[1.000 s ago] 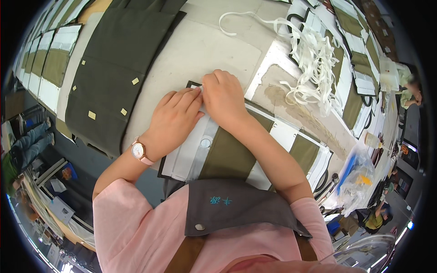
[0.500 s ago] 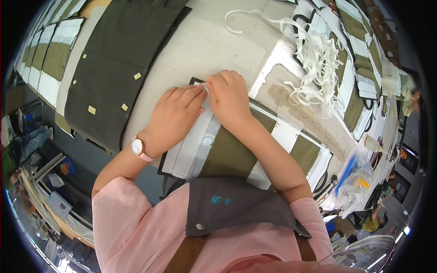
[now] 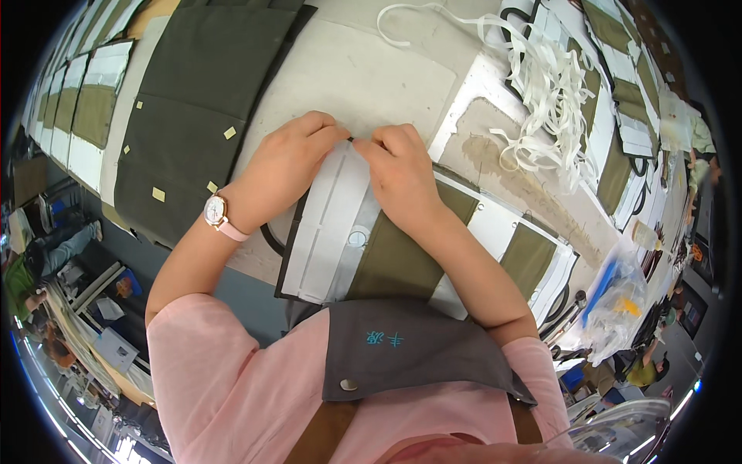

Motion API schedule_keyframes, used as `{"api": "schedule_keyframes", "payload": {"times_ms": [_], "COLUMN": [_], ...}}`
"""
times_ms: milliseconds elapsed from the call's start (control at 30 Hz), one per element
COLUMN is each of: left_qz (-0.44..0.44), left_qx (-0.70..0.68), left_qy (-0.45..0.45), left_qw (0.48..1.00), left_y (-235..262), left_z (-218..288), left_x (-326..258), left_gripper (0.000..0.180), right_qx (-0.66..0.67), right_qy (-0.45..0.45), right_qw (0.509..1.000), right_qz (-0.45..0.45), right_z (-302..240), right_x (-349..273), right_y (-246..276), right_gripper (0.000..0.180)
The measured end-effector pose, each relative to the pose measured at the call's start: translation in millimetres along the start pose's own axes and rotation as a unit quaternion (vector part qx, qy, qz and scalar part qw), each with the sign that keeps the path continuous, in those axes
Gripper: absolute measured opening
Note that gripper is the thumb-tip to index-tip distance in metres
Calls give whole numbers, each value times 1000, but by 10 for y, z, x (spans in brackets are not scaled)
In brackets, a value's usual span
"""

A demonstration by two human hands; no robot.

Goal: The person assembles green fabric bags by threading white elastic straps through metal grommets on the bag flaps. They repeatedly pick up straps, thread them through the holes, and pull them taut to secure the closure. The process is repeated for multiple bags laid out on a workbench.

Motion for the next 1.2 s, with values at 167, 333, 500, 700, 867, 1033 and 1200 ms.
{"api": "schedule_keyframes", "payload": {"times_ms": [167, 333, 500, 700, 867, 1033, 1200], "left_qz": [-21, -20, 19, 15, 9, 0, 1], "left_qx": [93, 132, 119, 113, 126, 145, 133], "left_qy": [-59, -47, -43, -51, -48, -44, -39], "left_qw": [994, 990, 992, 992, 991, 988, 990], "left_y": [9, -61, -73, -51, -70, -98, -104], "left_z": [122, 226, 257, 252, 291, 290, 294], "left_x": [-27, -54, -75, -80, -82, -79, -84], "left_gripper": [29, 31, 32, 32, 40, 42, 43], "right_qx": [-38, -129, -75, -37, -41, -33, 7], "right_qy": [11, 32, -17, -57, -94, -117, -126], "right_qw": [999, 991, 997, 998, 995, 992, 992], "right_qz": [2, 2, -3, 12, 17, -38, -21], "right_z": [-21, -135, -81, 20, 62, 129, 182], "right_x": [-21, -4, 38, -51, -42, 15, -6], "right_y": [-15, -52, 9, 95, 161, 119, 118], "right_gripper": [26, 19, 14, 15, 11, 10, 9]}}
Point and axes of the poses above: each hand's wrist, its own x-axis towards the middle knuckle, its own y-axis out of the back of the hand, z = x × y, the point moved 9 cm from there along x, towards the middle knuckle, and after that the axes turned 9 degrees about -z, right-handed, at the moved point
